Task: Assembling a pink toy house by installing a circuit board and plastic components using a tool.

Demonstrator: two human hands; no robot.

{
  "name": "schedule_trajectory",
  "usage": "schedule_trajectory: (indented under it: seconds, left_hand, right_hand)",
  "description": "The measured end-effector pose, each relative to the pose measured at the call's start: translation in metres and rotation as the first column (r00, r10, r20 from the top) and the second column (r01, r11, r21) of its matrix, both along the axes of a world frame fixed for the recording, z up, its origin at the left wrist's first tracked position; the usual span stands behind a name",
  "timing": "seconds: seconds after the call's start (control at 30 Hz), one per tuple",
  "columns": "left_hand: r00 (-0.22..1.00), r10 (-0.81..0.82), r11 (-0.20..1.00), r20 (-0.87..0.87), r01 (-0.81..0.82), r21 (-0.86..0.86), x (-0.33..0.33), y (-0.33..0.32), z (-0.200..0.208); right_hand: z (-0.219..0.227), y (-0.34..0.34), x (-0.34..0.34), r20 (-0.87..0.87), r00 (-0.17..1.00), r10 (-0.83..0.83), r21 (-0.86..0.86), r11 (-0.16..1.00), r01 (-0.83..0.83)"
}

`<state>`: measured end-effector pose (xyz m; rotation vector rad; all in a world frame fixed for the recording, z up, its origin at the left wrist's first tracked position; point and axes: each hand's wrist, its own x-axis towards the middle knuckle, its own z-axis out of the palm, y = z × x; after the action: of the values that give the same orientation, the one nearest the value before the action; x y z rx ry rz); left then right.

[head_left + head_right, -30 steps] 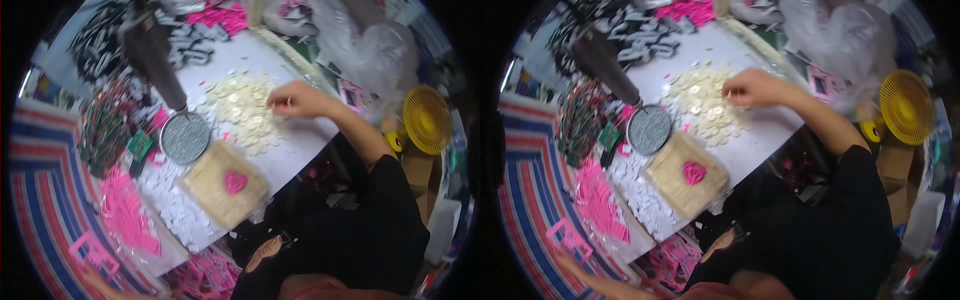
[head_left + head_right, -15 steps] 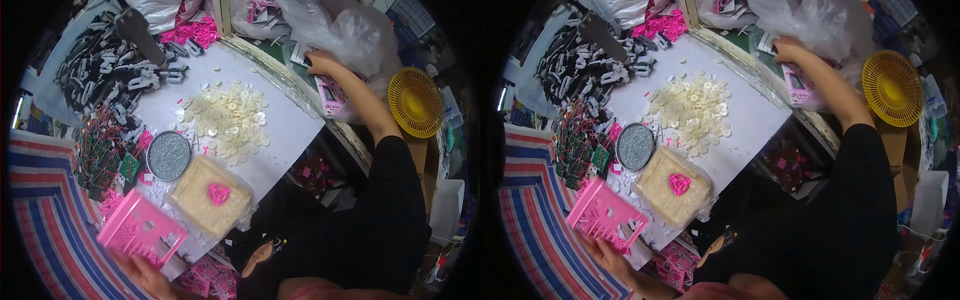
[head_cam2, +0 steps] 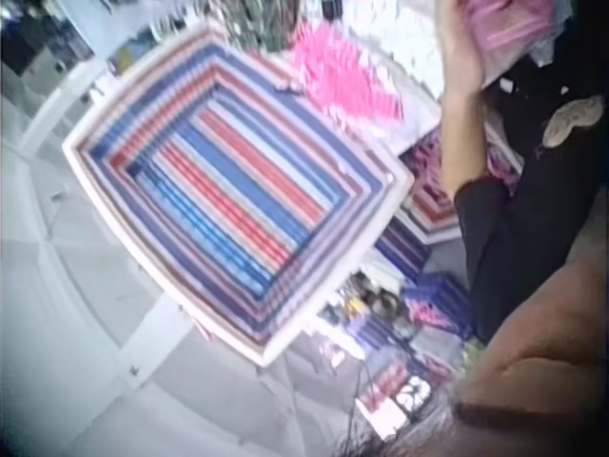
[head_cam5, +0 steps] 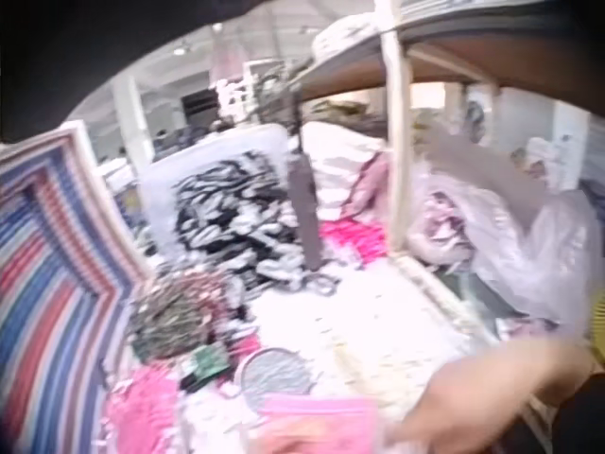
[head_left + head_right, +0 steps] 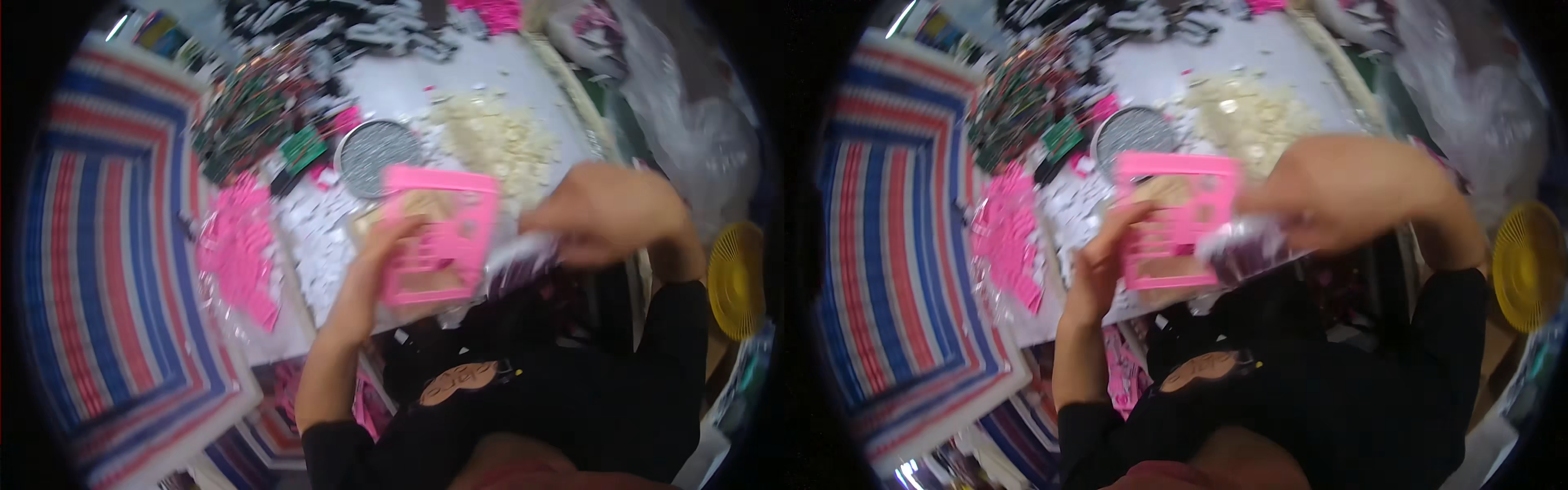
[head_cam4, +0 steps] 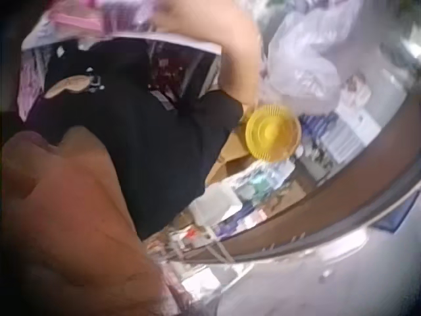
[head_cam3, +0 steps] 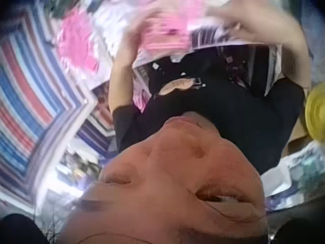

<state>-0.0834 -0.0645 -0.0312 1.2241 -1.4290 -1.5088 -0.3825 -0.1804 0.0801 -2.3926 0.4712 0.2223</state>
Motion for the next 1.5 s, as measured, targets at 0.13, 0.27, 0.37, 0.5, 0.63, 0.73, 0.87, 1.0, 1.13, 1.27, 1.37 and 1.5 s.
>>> schedule_trajectory:
  seconds: [0.13,0.27,0.37,0.5,0.63,0.73,0.87,1.0,1.13,1.27,1.37,1.5]
  left_hand:
    - [0.949,-0.313,0.949,-0.037,0.314,0.025,-0.014,-0.014,0.003]
    - [0.958,0.124,0.969,-0.257,-0.06,0.241,0.021,0.023,-0.009]
    - [0.726,0.298,0.954,-0.619,-0.217,0.205,0.05,0.054,-0.025]
    - [0.781,0.479,0.87,-0.401,-0.483,0.099,0.031,0.058,-0.027]
    - [0.577,0.807,0.508,0.125,-0.57,-0.646,0.018,0.047,-0.054]
    - [0.599,0.766,0.581,0.234,-0.489,-0.651,0.009,0.048,-0.042]
    - [0.695,0.71,0.634,0.112,-0.563,-0.53,0.01,0.053,-0.05]
    - [0.719,0.693,0.654,-0.041,-0.652,-0.384,0.002,0.062,-0.057]
    - [0.716,0.686,0.705,0.129,-0.61,-0.363,-0.001,0.062,-0.054]
    - [0.725,0.671,0.733,0.155,-0.618,-0.283,-0.006,0.063,-0.05]
    - [0.719,0.68,0.725,0.144,-0.632,-0.273,-0.01,0.066,-0.05]
    - [0.672,0.708,0.705,0.217,-0.652,-0.281,-0.017,0.076,-0.057]
  right_hand:
    - [-0.01,0.019,0.1,-0.251,0.93,0.27,-0.221,0.919,-0.327]
    - [-0.014,0.005,0.12,0.407,0.876,0.259,-0.576,0.817,0.026]
    - [-0.052,0.016,0.082,0.72,0.669,-0.186,-0.214,0.856,0.47]
    - [-0.132,0.056,0.096,0.174,0.672,-0.72,0.912,0.375,0.166]
    - [-0.147,0.069,0.129,0.358,0.552,-0.753,0.827,0.53,0.186]
    - [-0.142,0.069,0.13,0.403,0.516,-0.756,0.804,0.562,0.195]
    - [-0.145,0.07,0.128,0.452,0.445,-0.773,0.798,0.574,0.186]
    - [-0.144,0.064,0.122,0.429,0.511,-0.745,0.809,0.569,0.151]
    - [-0.14,0.066,0.123,0.534,0.495,-0.685,0.758,0.647,0.078]
    - [-0.14,0.064,0.117,0.49,0.585,-0.647,0.717,0.68,0.153]
    - [-0.143,0.064,0.116,0.542,0.609,-0.579,0.618,0.766,0.178]
    - [-0.141,0.062,0.118,0.562,0.622,-0.546,0.597,0.788,0.152]
